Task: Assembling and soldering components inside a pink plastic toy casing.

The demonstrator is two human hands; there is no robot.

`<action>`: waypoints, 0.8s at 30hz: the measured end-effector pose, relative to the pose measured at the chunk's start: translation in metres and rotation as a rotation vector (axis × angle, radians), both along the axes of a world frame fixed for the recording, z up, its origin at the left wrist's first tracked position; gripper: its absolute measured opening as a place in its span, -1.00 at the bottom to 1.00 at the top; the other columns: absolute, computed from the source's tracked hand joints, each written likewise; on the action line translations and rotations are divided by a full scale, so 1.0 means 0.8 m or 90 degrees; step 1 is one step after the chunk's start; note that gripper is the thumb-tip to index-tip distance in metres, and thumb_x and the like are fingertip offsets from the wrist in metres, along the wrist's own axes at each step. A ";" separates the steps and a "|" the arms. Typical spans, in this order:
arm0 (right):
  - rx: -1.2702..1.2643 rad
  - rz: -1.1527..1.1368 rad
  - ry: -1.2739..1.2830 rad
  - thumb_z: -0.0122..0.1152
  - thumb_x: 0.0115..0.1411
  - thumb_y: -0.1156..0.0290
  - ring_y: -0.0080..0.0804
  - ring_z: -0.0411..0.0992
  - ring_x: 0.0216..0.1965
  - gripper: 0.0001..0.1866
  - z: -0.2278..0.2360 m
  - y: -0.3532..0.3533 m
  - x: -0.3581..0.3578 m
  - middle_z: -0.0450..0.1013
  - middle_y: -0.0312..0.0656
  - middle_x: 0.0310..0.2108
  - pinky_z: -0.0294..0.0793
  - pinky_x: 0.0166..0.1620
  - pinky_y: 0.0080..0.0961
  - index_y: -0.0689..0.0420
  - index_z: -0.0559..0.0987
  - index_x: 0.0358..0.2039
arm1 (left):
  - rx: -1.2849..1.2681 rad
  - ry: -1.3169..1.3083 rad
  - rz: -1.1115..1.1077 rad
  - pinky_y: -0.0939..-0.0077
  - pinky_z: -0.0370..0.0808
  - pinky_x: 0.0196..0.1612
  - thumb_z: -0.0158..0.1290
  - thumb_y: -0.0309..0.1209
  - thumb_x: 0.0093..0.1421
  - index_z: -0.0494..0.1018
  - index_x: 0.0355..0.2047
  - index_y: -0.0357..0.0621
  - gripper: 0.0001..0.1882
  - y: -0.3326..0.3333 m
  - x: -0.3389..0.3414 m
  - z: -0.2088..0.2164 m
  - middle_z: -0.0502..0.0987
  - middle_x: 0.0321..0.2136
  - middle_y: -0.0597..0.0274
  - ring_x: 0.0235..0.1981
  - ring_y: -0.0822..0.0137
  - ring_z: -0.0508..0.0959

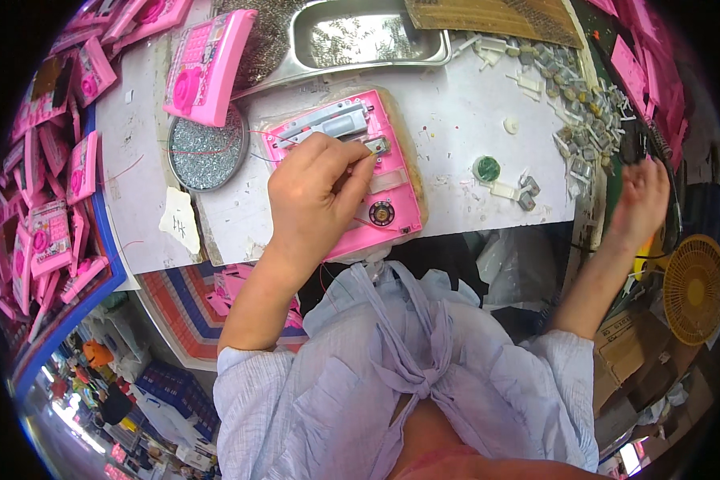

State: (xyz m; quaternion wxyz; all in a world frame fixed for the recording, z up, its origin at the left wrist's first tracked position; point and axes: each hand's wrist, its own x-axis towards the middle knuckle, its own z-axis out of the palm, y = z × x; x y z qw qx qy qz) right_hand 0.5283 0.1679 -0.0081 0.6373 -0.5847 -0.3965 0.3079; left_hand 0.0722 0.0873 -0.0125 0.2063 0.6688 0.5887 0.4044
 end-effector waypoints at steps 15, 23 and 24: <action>-0.053 -0.147 0.110 -0.01 0.46 0.16 -0.28 0.45 -0.29 -0.65 0.002 0.015 0.132 0.53 -0.05 -0.24 0.47 -0.21 -0.39 0.16 0.52 0.01 | 0.032 0.205 0.029 0.24 0.20 -0.17 0.34 -0.40 -0.09 0.62 -0.48 0.00 -0.87 0.008 0.013 -0.006 0.41 -0.36 0.32 -0.26 0.20 0.37; 0.100 0.024 0.094 0.07 0.42 0.34 -0.39 0.47 -0.23 -0.80 0.001 -0.104 0.192 0.52 -0.13 -0.24 0.49 -0.15 -0.47 0.18 0.53 -0.09 | 0.035 0.211 0.039 0.24 0.19 -0.17 0.34 -0.39 -0.09 0.62 -0.48 0.01 -0.86 0.007 0.012 -0.007 0.39 -0.38 0.32 -0.26 0.20 0.35; 0.090 -0.066 0.064 0.11 0.40 0.33 -0.45 0.43 -0.27 -0.80 0.009 -0.098 0.084 0.49 -0.18 -0.26 0.44 -0.22 -0.52 0.18 0.53 -0.10 | 0.036 0.214 0.035 0.24 0.18 -0.17 0.34 -0.39 -0.09 0.62 -0.48 0.01 -0.86 0.009 0.013 -0.008 0.39 -0.38 0.32 -0.26 0.20 0.35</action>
